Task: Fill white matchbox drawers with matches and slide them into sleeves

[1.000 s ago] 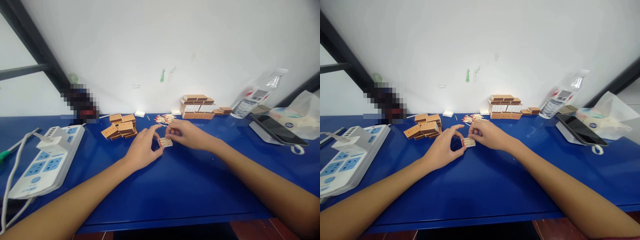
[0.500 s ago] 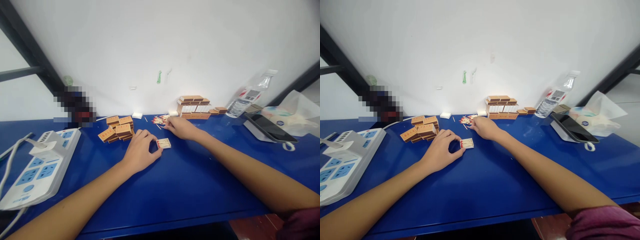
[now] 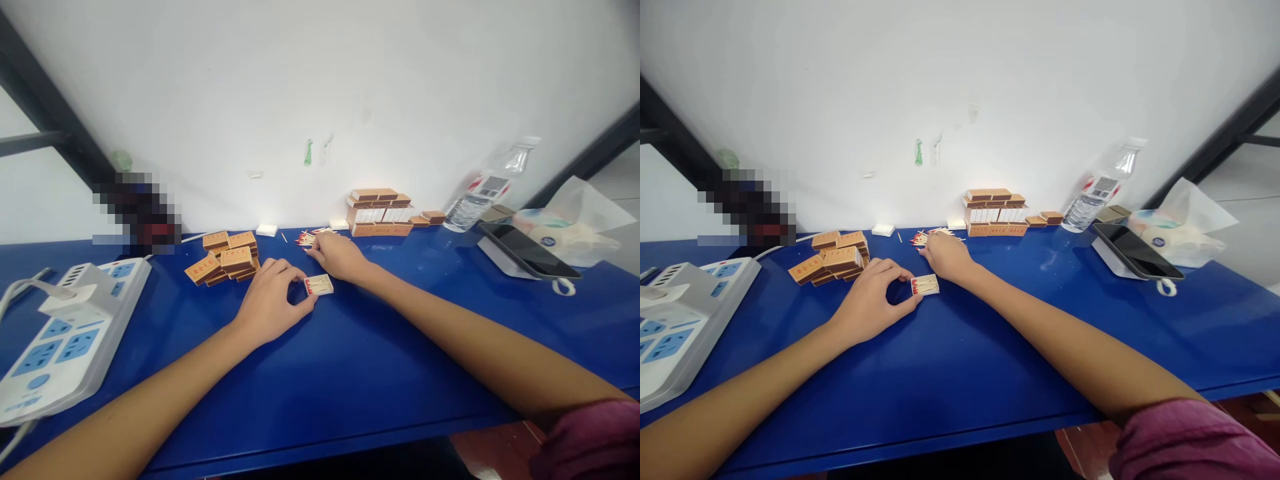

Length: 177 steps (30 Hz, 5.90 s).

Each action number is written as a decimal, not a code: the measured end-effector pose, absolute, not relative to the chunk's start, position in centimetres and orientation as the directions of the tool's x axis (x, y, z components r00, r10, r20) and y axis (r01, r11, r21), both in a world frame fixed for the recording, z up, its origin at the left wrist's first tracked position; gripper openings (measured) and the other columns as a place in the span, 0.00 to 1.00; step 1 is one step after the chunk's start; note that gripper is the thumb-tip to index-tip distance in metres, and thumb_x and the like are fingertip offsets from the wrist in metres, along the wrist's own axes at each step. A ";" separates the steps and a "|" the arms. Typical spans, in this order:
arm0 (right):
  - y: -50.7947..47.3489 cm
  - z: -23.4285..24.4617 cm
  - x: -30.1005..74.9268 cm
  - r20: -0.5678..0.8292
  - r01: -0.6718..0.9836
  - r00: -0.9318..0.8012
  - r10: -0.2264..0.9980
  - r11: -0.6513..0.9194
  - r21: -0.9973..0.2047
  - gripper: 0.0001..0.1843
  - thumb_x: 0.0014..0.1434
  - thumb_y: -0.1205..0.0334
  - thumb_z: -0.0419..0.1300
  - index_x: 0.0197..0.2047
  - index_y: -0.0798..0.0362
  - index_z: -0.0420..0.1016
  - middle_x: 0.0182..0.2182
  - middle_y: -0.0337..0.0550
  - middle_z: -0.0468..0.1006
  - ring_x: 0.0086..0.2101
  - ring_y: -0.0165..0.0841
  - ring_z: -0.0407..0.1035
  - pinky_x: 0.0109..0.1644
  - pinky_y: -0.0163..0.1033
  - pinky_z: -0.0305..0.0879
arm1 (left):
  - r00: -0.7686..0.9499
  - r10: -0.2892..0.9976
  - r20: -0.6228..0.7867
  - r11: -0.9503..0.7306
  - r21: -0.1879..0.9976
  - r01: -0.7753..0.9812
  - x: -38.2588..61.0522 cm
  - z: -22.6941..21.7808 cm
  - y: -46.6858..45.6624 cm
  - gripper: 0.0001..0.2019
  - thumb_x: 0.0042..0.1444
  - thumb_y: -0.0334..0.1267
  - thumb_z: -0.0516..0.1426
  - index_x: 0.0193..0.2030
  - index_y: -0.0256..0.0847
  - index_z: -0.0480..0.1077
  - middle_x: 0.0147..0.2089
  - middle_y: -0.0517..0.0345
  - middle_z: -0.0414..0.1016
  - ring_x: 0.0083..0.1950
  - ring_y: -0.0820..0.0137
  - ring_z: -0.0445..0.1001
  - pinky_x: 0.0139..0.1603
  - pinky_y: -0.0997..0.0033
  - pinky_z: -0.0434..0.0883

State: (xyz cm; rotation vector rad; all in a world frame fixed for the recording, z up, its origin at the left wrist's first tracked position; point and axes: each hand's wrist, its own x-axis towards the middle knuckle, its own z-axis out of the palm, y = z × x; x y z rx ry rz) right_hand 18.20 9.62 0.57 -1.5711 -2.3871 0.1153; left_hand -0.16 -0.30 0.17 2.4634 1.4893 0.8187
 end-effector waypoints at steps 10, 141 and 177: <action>8.9 2.8 21.4 0.104 0.733 -0.570 0.815 0.561 -0.384 0.13 0.74 0.56 0.57 0.38 0.53 0.71 0.36 0.43 0.79 0.33 0.32 0.68 0.37 0.37 0.59 | 0.221 0.888 0.403 -0.391 0.410 0.824 -0.2 0.2 0.2 0.10 0.59 0.42 0.67 0.44 0.40 0.79 0.40 0.55 0.77 0.48 0.58 0.71 0.52 0.56 0.71; 3.2 2.1 24.4 0.240 0.529 -0.776 0.584 0.809 -0.258 0.08 0.74 0.64 0.56 0.47 0.53 0.76 0.41 0.44 0.79 0.35 0.33 0.71 0.38 0.38 0.61 | 0.503 0.756 0.419 -0.651 0.401 0.645 0.0 0.4 -0.5 0.12 0.63 0.45 0.66 0.47 0.41 0.78 0.44 0.54 0.77 0.49 0.60 0.72 0.52 0.56 0.73; 4.0 1.4 24.6 0.294 0.514 -0.746 0.598 0.797 -0.316 0.07 0.74 0.62 0.58 0.41 0.52 0.74 0.39 0.43 0.78 0.34 0.32 0.70 0.39 0.38 0.61 | 0.467 0.778 0.421 -0.621 0.402 0.673 0.0 0.4 -0.5 0.12 0.62 0.45 0.67 0.47 0.42 0.77 0.44 0.54 0.78 0.48 0.60 0.72 0.51 0.56 0.73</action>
